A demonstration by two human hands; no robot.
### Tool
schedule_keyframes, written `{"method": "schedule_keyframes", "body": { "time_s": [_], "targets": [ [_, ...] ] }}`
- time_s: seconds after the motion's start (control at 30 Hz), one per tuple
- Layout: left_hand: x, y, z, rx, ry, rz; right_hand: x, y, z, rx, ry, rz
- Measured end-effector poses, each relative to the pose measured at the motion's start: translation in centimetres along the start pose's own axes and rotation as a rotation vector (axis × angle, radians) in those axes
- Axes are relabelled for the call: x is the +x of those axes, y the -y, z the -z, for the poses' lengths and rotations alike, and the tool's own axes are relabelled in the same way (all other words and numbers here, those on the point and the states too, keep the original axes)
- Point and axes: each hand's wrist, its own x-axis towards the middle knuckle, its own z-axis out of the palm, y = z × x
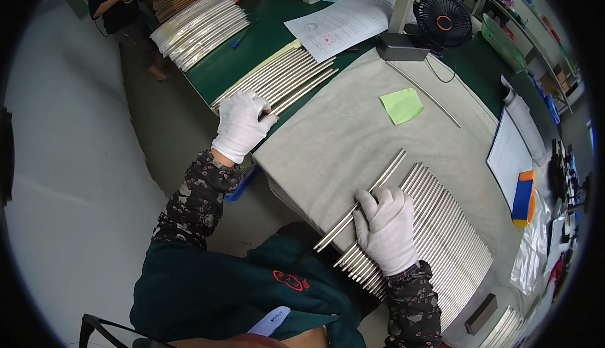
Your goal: Sanding the ends of multiple metal rods and placing them into a plastic bag for packaging.
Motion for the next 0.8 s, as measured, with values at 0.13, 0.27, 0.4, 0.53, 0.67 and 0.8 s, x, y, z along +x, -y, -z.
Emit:
{"method": "schedule_keyframes", "body": {
  "time_s": [0.13, 0.27, 0.4, 0.53, 0.67, 0.8],
  "targets": [
    [0.5, 1.2, -1.2, -0.031, -0.093, 0.011, 0.6, -0.2, -0.3, 0.009, 0.003, 0.007],
    [0.4, 1.4, -1.5, 0.054, -0.073, 0.061, 0.6, -0.1, -0.3, 0.013, 0.008, 0.006],
    [0.5, 1.2, -1.0, 0.008, 0.043, 0.116, 0.3, -0.1, -0.3, 0.015, 0.005, 0.008],
    [0.7, 1.2, -1.1, 0.022, -0.123, 0.105, 0.2, -0.1, -0.2, 0.013, -0.009, 0.014],
    [0.8, 1.4, -1.3, 0.14, -0.056, 0.124, 0.4, 0.0, -0.1, 0.008, -0.005, 0.007],
    [0.9, 1.3, -0.7, 0.099, -0.004, 0.104, 0.5, 0.0, -0.2, 0.016, -0.006, 0.008]
  ]
}}
